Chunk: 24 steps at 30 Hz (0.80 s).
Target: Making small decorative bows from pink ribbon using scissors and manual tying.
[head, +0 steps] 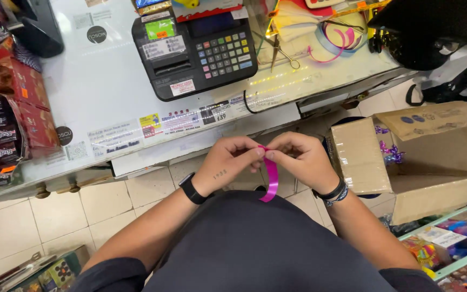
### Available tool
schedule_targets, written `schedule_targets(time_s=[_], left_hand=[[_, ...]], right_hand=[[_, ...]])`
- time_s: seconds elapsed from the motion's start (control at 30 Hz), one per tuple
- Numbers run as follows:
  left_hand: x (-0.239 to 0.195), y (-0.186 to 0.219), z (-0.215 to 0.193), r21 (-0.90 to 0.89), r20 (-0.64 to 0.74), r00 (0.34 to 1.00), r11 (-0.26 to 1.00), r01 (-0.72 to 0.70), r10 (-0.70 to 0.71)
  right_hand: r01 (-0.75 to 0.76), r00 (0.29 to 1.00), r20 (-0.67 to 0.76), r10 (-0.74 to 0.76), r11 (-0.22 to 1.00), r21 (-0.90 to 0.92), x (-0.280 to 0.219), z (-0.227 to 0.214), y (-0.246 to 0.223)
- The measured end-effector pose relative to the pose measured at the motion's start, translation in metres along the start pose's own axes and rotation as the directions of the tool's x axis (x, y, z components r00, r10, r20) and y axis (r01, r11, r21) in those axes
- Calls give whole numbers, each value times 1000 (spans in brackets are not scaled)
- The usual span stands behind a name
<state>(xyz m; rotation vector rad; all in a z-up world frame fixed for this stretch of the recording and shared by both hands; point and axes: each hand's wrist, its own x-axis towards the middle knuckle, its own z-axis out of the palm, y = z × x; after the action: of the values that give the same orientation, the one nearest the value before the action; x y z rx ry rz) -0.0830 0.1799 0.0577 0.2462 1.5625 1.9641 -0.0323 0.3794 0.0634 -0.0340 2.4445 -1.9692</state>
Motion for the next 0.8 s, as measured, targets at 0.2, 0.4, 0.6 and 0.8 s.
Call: schedule_targets(time_s=[0.2,0.4,0.6,0.8], left_hand=[[15,-32,32,-99,-19,996,992,79,-82],[42,-47,23,-170,-311,949,985,-2,-52],[46,-48,-46,-138,-595,804,983,-122,16],[18,-39,-107,86,-873,424,932,-351,240]], right_hand=[[259,962,76,-262,965,53,-14,-31,22],[316,908,237,-344,937,150,-43,-76,9],[246,882,379,-280,960,135,-71,-146,7],[159,954,250,-165,986,43,-92,-192,52]])
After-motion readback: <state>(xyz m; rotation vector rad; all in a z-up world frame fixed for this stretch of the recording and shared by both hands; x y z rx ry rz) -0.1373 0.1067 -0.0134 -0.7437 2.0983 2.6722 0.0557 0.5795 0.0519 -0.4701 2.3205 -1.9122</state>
